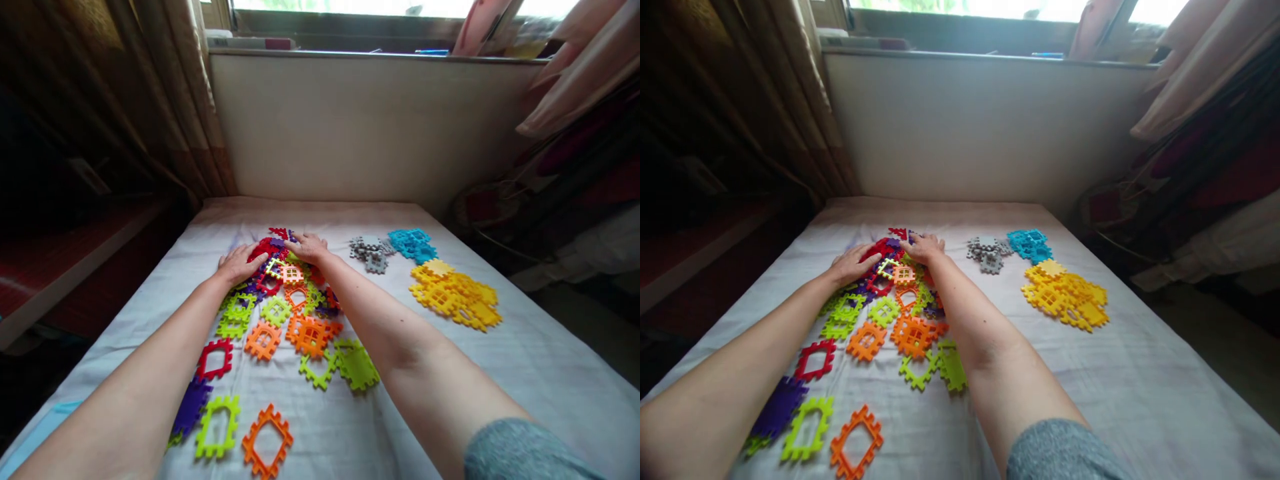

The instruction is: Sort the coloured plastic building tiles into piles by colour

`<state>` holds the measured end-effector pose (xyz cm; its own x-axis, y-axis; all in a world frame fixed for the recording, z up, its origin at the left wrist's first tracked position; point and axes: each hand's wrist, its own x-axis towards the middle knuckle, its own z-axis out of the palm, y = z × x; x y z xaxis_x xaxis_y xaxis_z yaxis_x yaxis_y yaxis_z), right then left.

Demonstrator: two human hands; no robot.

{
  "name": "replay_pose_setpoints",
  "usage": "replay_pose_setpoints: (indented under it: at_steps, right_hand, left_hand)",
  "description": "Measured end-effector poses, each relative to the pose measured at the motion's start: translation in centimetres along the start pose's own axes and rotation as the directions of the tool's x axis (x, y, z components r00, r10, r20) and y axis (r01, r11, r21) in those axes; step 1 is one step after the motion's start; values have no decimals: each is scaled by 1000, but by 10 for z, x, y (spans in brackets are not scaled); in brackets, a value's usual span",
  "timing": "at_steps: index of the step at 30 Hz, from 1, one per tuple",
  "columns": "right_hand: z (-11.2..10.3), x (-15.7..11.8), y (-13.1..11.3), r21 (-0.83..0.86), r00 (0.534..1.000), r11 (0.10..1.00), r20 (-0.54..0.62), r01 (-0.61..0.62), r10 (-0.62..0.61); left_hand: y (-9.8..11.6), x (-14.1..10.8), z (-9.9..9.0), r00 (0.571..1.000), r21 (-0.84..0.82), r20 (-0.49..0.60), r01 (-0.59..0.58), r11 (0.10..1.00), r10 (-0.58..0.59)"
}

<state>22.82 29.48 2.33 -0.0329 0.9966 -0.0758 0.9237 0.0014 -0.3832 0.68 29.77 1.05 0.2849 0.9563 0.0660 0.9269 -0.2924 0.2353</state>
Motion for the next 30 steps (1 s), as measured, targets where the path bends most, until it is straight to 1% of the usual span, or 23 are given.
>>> replay_pose_setpoints:
  at_steps: [2, 4, 6, 8, 10, 12, 15, 17, 18, 19, 21, 22, 24, 25, 27, 28, 30]
  right_hand:
    - [4, 1, -4, -19, 996, 996, 32, 85, -84]
    - [4, -4, -5, -20, 984, 985, 52, 174, -173]
    - [0, -17, -3, 4, 963, 967, 82, 256, -256]
    - [-6, -35, 1, 27, 935, 942, 117, 334, -335]
    - [-10, -59, 3, 25, 914, 922, 127, 386, -386]
    - [-12, -85, 4, -2, 902, 908, 113, 420, -417]
    - [-11, -123, 6, -37, 884, 884, 80, 465, -462]
    - [-9, -144, 12, -34, 872, 871, 42, 490, -489]
    - [-9, -152, 18, -21, 872, 872, -1, 490, -490]
    - [-8, -160, 25, 2, 874, 875, -60, 483, -482]
    - [-4, -171, 42, 69, 879, 889, -206, 452, -431]
    - [0, -175, 52, 103, 878, 898, -283, 429, -387]
    - [10, -183, 71, 154, 862, 919, -430, 362, -267]
    - [17, -186, 78, 172, 845, 932, -497, 320, -198]
    - [31, -193, 88, 191, 801, 949, -592, 249, -91]
    - [37, -196, 90, 194, 785, 954, -617, 229, -63]
    - [45, -199, 89, 192, 774, 959, -632, 209, -43]
  left_hand:
    - [2, -1, 2, 999, -89, 29, -24, 996, 27]
    - [3, -9, -1, 996, -206, 41, -73, 976, 84]
    - [3, -24, -7, 986, -312, 35, -141, 939, 160]
    - [6, -43, -11, 976, -366, 31, -189, 911, 215]
    - [12, -67, -14, 969, -346, 20, -226, 911, 248]
    - [20, -92, -14, 966, -291, -5, -249, 923, 259]
    - [30, -127, -18, 968, -240, -13, -247, 939, 251]
    - [31, -141, -26, 969, -246, 1, -240, 939, 248]
    - [30, -143, -32, 973, -260, 8, -222, 940, 232]
    - [28, -143, -38, 979, -277, 14, -193, 941, 204]
    - [22, -131, -50, 993, -289, 23, -107, 951, 118]
    - [19, -120, -54, 997, -261, 23, -62, 963, 70]
    - [13, -91, -59, 1000, -128, 18, 10, 992, -7]
    - [9, -75, -58, 999, -39, 13, 49, 998, -48]
    - [2, -43, -54, 992, 24, 5, 126, 992, -126]
    - [-2, -29, -50, 986, 43, 9, 168, 985, -169]
    - [-11, -7, -40, 969, 72, 32, 240, 968, -243]
